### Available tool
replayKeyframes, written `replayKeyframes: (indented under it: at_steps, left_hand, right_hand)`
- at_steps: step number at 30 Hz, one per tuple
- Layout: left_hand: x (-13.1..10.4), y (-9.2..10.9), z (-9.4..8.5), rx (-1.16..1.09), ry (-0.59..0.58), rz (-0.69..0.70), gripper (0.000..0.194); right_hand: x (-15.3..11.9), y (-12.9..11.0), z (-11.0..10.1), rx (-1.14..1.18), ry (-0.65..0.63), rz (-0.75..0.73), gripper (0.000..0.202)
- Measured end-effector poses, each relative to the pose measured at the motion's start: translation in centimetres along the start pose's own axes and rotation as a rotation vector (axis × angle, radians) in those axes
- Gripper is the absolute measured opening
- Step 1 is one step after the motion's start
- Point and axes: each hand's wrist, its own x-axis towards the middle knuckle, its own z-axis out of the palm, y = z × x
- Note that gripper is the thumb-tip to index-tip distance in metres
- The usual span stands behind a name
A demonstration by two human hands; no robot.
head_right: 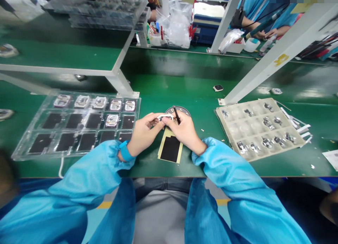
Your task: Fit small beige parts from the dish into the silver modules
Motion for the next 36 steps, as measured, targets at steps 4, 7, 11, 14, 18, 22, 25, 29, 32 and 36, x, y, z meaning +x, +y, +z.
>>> replayKeyframes:
  at_steps: [4, 7, 11, 14, 18, 22, 25, 29, 32, 36]
  left_hand:
    - [0.3, 0.0, -0.4, 0.125, -0.038, 0.011, 0.021]
    - [0.3, 0.1, -0.6, 0.213, -0.045, 0.053, 0.023]
    - [0.2, 0.1, -0.5, 0.212, -0.045, 0.070, 0.023]
    - [0.2, 0.1, -0.5, 0.223, -0.048, 0.062, 0.023]
    - [0.3, 0.1, -0.4, 0.239, -0.048, 0.062, 0.023]
    - [0.5, 0.0, -0.3, 0.256, -0.070, 0.072, 0.024]
    - [1.6, 0.2, -0.5, 0.307, -0.138, 0.055, 0.021]
    - [5.6, 0.1, -1.4, 0.463, -0.247, 0.037, 0.019]
    - [9.8, -0.7, -2.4, 0.637, -0.155, 0.004, 0.021]
    - [12.4, -1.6, -2.7, 0.653, -0.089, 0.078, 0.023]
  right_hand:
    - [0.3, -0.3, -1.3, -0.162, 0.052, -0.212, 0.017]
    - [0.4, -0.5, -2.4, -0.199, 0.020, -0.398, 0.007]
    - [0.5, -0.1, -2.9, -0.225, -0.044, -0.500, 0.005]
    - [0.4, 0.3, -2.8, -0.257, -0.034, -0.530, 0.008]
    - [0.2, 0.4, -2.7, -0.309, -0.024, -0.520, 0.009]
    - [0.2, 0.4, -3.1, -0.361, -0.071, -0.470, 0.008]
    - [0.5, 0.7, -3.6, -0.389, -0.108, -0.450, 0.010]
    - [1.2, 1.3, -4.2, -0.391, -0.098, -0.424, 0.009]
    - [1.8, 1.6, -4.7, -0.388, -0.041, -0.415, 0.007]
    - [2.0, 1.6, -5.0, -0.364, 0.046, -0.403, 0.010]
